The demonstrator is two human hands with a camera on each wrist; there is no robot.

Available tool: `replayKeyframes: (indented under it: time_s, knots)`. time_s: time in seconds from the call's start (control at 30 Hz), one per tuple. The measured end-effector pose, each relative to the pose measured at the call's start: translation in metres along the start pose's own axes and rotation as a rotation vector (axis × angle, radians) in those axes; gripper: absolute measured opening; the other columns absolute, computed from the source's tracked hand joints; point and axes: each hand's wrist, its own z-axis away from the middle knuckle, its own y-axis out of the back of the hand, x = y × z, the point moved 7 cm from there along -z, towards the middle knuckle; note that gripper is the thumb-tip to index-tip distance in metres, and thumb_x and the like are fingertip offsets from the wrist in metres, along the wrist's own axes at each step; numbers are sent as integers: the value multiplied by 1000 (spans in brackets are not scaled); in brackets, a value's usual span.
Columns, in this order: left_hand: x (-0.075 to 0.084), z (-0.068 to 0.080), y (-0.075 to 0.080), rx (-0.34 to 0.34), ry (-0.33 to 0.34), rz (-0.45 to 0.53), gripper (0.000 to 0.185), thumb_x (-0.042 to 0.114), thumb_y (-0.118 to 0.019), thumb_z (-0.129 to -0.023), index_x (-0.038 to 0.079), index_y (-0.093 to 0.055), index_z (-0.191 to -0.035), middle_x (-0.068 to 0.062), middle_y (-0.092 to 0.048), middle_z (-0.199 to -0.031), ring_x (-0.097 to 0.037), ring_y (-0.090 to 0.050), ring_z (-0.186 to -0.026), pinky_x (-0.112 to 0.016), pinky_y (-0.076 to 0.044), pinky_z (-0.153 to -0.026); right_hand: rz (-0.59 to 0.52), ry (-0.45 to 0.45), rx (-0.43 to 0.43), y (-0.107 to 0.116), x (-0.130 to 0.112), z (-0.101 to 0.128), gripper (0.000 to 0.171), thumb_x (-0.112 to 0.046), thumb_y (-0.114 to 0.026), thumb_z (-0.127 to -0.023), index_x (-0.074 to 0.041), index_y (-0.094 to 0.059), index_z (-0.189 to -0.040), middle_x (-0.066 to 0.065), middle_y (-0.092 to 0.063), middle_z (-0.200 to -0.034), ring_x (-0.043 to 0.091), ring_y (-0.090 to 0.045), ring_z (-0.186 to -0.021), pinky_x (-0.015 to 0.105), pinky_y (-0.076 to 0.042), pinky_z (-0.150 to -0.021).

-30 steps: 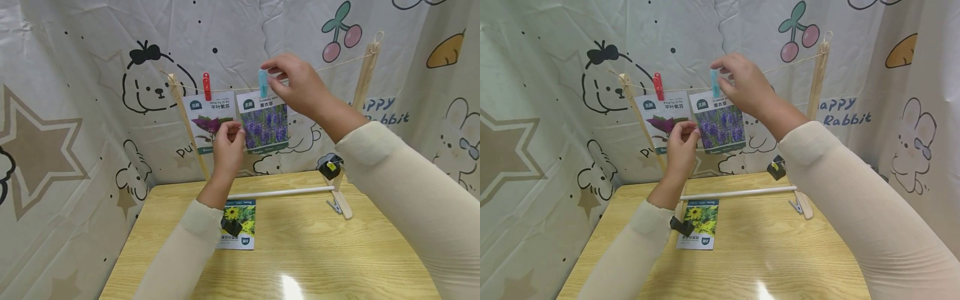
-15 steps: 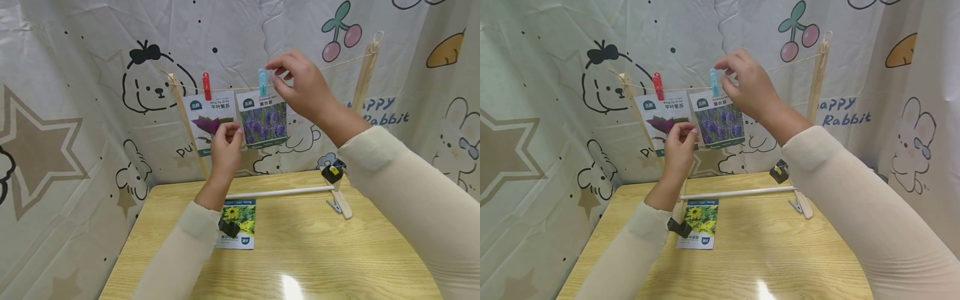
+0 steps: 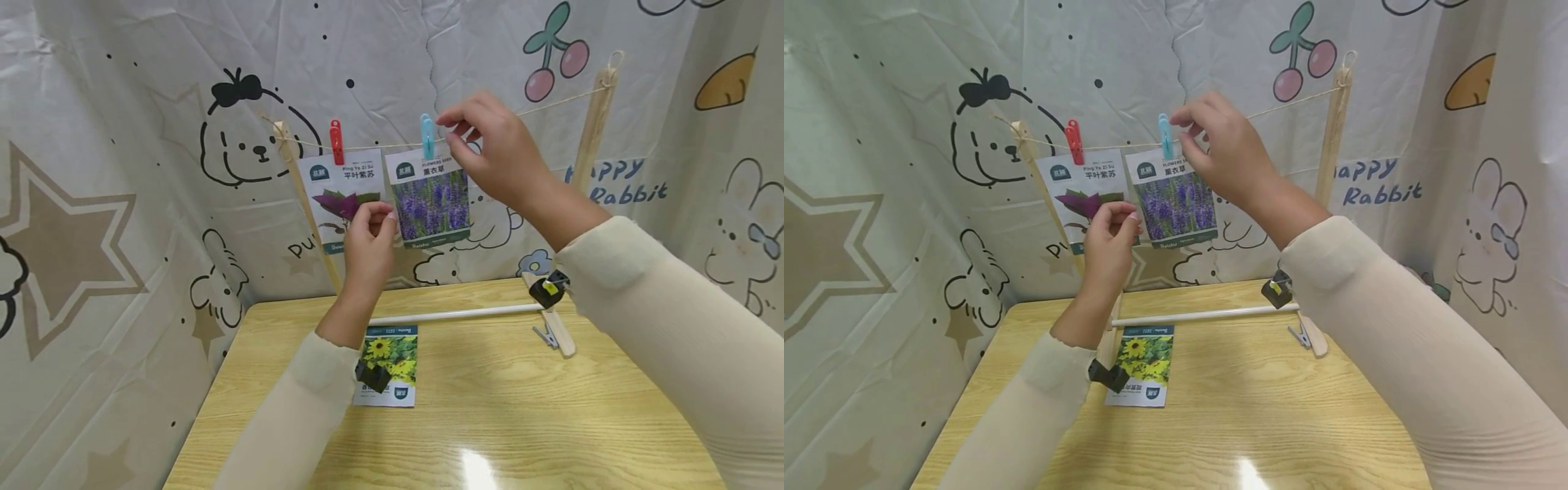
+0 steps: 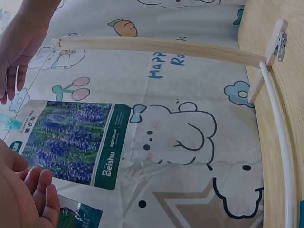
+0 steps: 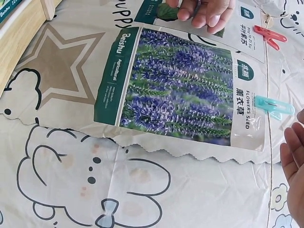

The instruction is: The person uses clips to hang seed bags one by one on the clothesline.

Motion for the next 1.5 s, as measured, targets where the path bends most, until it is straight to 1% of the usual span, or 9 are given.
replayKeyframes:
  time_s: [0.13, 0.23, 0.4, 0.5, 0.6, 0.87, 1.13, 1.3, 1.5]
  knots:
    - [0, 1, 0, -4, -5, 8, 16, 19, -56, -103, 10, -62, -115, -4, -62, -98, -15, -58, -84, -28, -46, -73, -6, 8, 7, 1, 1, 2, 23, -7, -56, -101, 1, -66, -120, 15, -62, -117, 23, -60, -104, 36, -52, -92]
    - [0, 2, 0, -4, -8, 11, 16, 19, -56, -103, 9, -62, -115, -4, -62, -97, -17, -58, -85, -28, -46, -72, -6, 10, 10, 1, 2, 4, 22, -6, -57, -100, 1, -66, -119, 15, -62, -116, 23, -60, -102, 36, -52, -91]
    - [1, 4, 0, -20, -16, -4, 19, 18, -55, -104, 6, -62, -116, -6, -62, -97, -30, -62, -91, -29, -46, -72, 7, 12, 10, 1, 3, 9, 22, -6, -57, -100, 2, -66, -118, 16, -62, -115, 24, -60, -101, 37, -52, -90]
    - [2, 5, 0, -30, -23, -11, 19, 19, -54, -105, 6, -61, -116, -7, -62, -98, -35, -62, -94, -29, -46, -72, 14, 8, 14, 2, 3, 12, 22, -7, -57, -101, 2, -66, -118, 16, -62, -115, 24, -60, -101, 36, -52, -90]
    - [1, 7, 1, -31, -32, -11, 17, 18, -54, -105, 7, -61, -115, -8, -62, -98, -35, -62, -93, -29, -46, -72, 14, 1, 18, 2, 4, 14, 21, -7, -57, -101, 2, -67, -118, 15, -62, -115, 23, -61, -101, 36, -52, -90]
    - [-2, 9, 1, -36, -30, -32, 18, 16, -55, -104, 6, -62, -117, -7, -63, -100, -17, -57, -86, -28, -48, -75, 5, 8, 20, 4, 9, 20, 21, -7, -57, -101, 1, -66, -117, 14, -63, -113, 22, -60, -100, 35, -52, -89]
    - [-7, 11, 2, -42, -25, -35, 20, 16, -55, -104, 4, -62, -118, -8, -63, -102, -18, -58, -87, -31, -48, -77, 10, 12, 19, 4, 15, 29, 21, -6, -57, -100, 1, -66, -118, 14, -63, -113, 23, -61, -100, 35, -51, -87]
    - [-9, 12, 3, -48, -24, -42, 20, 16, -55, -104, 6, -62, -119, -8, -64, -103, -18, -58, -88, -32, -48, -77, 19, -2, 16, 5, 18, 35, 21, -7, -58, -101, 0, -66, -119, 13, -64, -116, 23, -62, -101, 36, -52, -88]
    - [-11, 14, 4, -62, -15, -45, 20, 15, -56, -103, 6, -61, -120, -8, -62, -105, -19, -58, -90, -31, -48, -79, 26, -23, 1, 4, 21, 43, 22, -8, -58, -101, 0, -66, -119, 13, -63, -115, 23, -62, -100, 35, -53, -87]
